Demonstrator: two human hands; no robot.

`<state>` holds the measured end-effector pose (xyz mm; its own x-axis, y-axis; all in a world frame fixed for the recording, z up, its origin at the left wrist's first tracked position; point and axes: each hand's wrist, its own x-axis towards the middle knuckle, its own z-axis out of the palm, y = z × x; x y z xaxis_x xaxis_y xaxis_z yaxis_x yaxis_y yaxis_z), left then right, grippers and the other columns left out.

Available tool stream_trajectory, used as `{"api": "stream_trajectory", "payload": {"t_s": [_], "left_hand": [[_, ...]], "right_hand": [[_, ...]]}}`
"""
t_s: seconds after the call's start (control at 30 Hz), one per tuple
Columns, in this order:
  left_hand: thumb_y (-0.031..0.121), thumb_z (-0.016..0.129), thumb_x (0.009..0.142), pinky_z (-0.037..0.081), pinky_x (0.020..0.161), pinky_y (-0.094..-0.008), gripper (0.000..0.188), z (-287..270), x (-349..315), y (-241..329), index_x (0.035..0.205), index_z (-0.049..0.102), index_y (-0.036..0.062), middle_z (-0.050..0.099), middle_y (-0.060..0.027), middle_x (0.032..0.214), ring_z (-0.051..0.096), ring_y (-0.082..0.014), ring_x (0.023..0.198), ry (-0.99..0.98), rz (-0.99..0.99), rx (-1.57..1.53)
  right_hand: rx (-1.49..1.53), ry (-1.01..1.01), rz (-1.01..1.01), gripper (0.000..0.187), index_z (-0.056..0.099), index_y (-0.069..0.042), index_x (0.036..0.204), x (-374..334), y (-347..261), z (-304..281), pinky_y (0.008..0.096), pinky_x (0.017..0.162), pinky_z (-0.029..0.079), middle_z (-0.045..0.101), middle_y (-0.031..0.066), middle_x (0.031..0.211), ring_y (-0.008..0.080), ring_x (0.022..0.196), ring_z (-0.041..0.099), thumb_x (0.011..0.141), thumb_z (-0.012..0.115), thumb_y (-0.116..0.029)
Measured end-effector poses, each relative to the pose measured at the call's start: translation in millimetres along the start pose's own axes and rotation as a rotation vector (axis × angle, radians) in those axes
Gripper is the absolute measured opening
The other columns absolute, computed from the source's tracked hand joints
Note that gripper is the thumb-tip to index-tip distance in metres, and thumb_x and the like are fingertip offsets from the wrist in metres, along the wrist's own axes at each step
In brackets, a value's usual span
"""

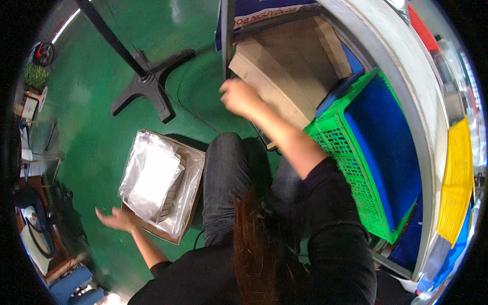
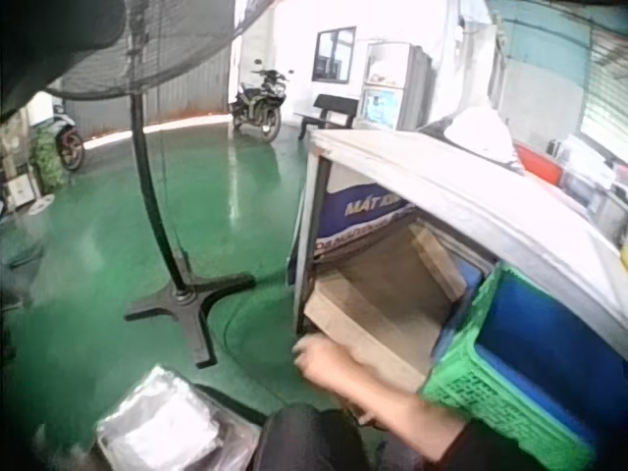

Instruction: The person sorts small black components from a tray into a yellow basket, then moves to a table to arrange and bag the components with another person. They later retrieve bubble wrap and cardboard from a box and place them on the table.

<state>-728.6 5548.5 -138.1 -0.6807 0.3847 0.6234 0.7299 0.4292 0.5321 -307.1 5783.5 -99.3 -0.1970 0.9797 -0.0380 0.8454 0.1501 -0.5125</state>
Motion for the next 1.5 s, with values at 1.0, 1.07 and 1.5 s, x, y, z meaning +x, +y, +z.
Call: {"api": "stream_trajectory", "payload": {"t_s": [1.0, 1.07, 1.5], "left_hand": [[0.013, 0.051, 0.087, 0.057, 0.065, -0.0375, 0.024, 165, -222, 516, 0.104, 0.045, -0.0016, 0.058, -0.0198, 0.094, 0.061, -0.0285, 0.071, -2.073, -1.351, -1.669], [0.012, 0.052, 0.086, 0.055, 0.070, -0.0385, 0.022, 164, -213, 515, 0.103, 0.046, -0.0008, 0.059, -0.0185, 0.095, 0.061, -0.0280, 0.075, -2.048, -1.364, -1.695], [0.014, 0.057, 0.084, 0.044, 0.090, -0.0359, 0.029, 164, -233, 429, 0.108, 0.053, -0.0027, 0.059, -0.0127, 0.108, 0.056, -0.0214, 0.101, -2.029, -1.221, -1.817]], "right_hand": [[1.226, 0.850, 0.430, 0.068, 0.026, -0.002, 0.135, -116, 154, -130, 0.0456, 0.102, 0.028, 0.028, 0.0242, 0.135, 0.0358, 0.124, 0.033, 0.088, 0.042, -0.050], [1.411, 0.761, 0.435, 0.083, 0.013, -0.002, 0.138, -108, 165, -152, 0.0484, 0.100, 0.031, 0.014, 0.0291, 0.139, 0.0409, 0.124, 0.031, 0.084, 0.046, -0.056], [0.564, 0.782, 0.684, 0.058, 0.039, -0.005, 0.126, -9, 303, -155, 0.0444, 0.089, 0.040, 0.036, 0.0202, 0.130, 0.0313, 0.113, 0.042, 0.074, 0.064, -0.012]]}}
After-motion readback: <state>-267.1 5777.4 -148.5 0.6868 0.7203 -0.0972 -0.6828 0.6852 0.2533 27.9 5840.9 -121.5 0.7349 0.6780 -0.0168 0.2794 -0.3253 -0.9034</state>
